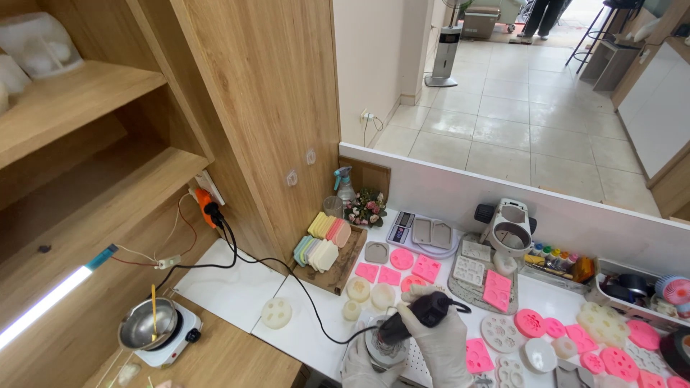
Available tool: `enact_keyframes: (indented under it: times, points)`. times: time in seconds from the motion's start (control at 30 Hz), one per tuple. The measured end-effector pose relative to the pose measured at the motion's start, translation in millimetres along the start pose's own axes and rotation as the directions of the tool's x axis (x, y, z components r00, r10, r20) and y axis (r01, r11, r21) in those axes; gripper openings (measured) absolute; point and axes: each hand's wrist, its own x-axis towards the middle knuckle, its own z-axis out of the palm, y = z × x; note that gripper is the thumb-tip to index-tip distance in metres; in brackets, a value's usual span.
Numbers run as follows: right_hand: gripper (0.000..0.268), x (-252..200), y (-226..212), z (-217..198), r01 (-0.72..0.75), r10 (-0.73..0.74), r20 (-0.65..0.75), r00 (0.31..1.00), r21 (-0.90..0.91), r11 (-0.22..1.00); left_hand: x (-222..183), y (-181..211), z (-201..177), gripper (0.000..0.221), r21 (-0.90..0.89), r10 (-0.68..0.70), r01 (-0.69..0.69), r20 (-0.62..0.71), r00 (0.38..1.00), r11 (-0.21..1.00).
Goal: The recorder uses a heat gun to melt and smooth wax inside various silicone flower molds at a studio workbench.
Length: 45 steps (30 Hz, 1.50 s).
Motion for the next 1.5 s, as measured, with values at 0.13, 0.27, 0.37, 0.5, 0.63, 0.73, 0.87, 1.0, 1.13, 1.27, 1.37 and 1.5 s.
enact_keyframes:
  times: [0.13,0.27,0.37,0.5,0.63,0.73,0.87,1.0,1.13,1.27,1.37,1.5]
  points:
    - [0.029,15,-21,-2,0.151,-0.14,0.13,0.982,-0.083,0.985,13,59,-34,0.122,0.012,-0.105,0.105,-0.002,0.994,0.994]
    - [0.029,40,-35,-2,0.167,-0.164,0.345,0.924,0.021,0.986,7,71,-45,0.129,-0.004,-0.107,0.108,0.021,0.994,0.994]
    - [0.029,49,-58,5,0.243,-0.181,0.484,0.856,-0.068,0.968,6,65,-41,0.126,-0.011,-0.104,0.104,0.003,0.995,0.995]
    - [0.034,53,-80,13,0.377,-0.191,0.629,0.754,-0.176,0.909,7,54,-30,0.127,-0.022,-0.052,0.051,-0.053,0.997,0.998]
    - [0.03,52,-90,16,0.348,-0.063,0.795,0.603,-0.191,0.918,8,54,-28,0.128,-0.016,-0.034,0.033,-0.059,0.998,0.999]
    - [0.033,48,-93,19,0.336,0.021,0.798,0.603,-0.278,0.9,8,52,-28,0.127,-0.014,-0.035,0.034,-0.056,0.998,0.999]
    - [0.037,46,-89,22,0.365,0.013,0.809,0.588,-0.28,0.888,10,50,-26,0.128,-0.009,-0.036,0.035,-0.052,0.998,0.999]
    - [0.038,45,-85,20,0.464,-0.036,0.829,0.559,-0.276,0.842,9,48,-21,0.128,-0.008,-0.017,0.016,-0.058,0.998,1.0]
    - [0.036,45,-81,20,0.403,-0.024,0.829,0.559,-0.246,0.882,8,47,-21,0.128,-0.008,-0.013,0.013,-0.074,0.997,1.0]
    - [0.037,43,-83,21,0.403,0.034,0.816,0.577,-0.321,0.857,9,44,-19,0.129,0.001,-0.013,0.014,-0.076,0.997,1.0]
    - [0.039,44,-81,19,0.422,0.003,0.814,0.581,-0.304,0.854,10,43,-15,0.13,0.0,-0.006,0.006,-0.073,0.997,1.0]
    - [0.041,42,-82,19,0.455,-0.015,0.826,0.564,-0.295,0.84,10,39,-10,0.13,0.013,0.008,-0.007,-0.093,0.996,1.0]
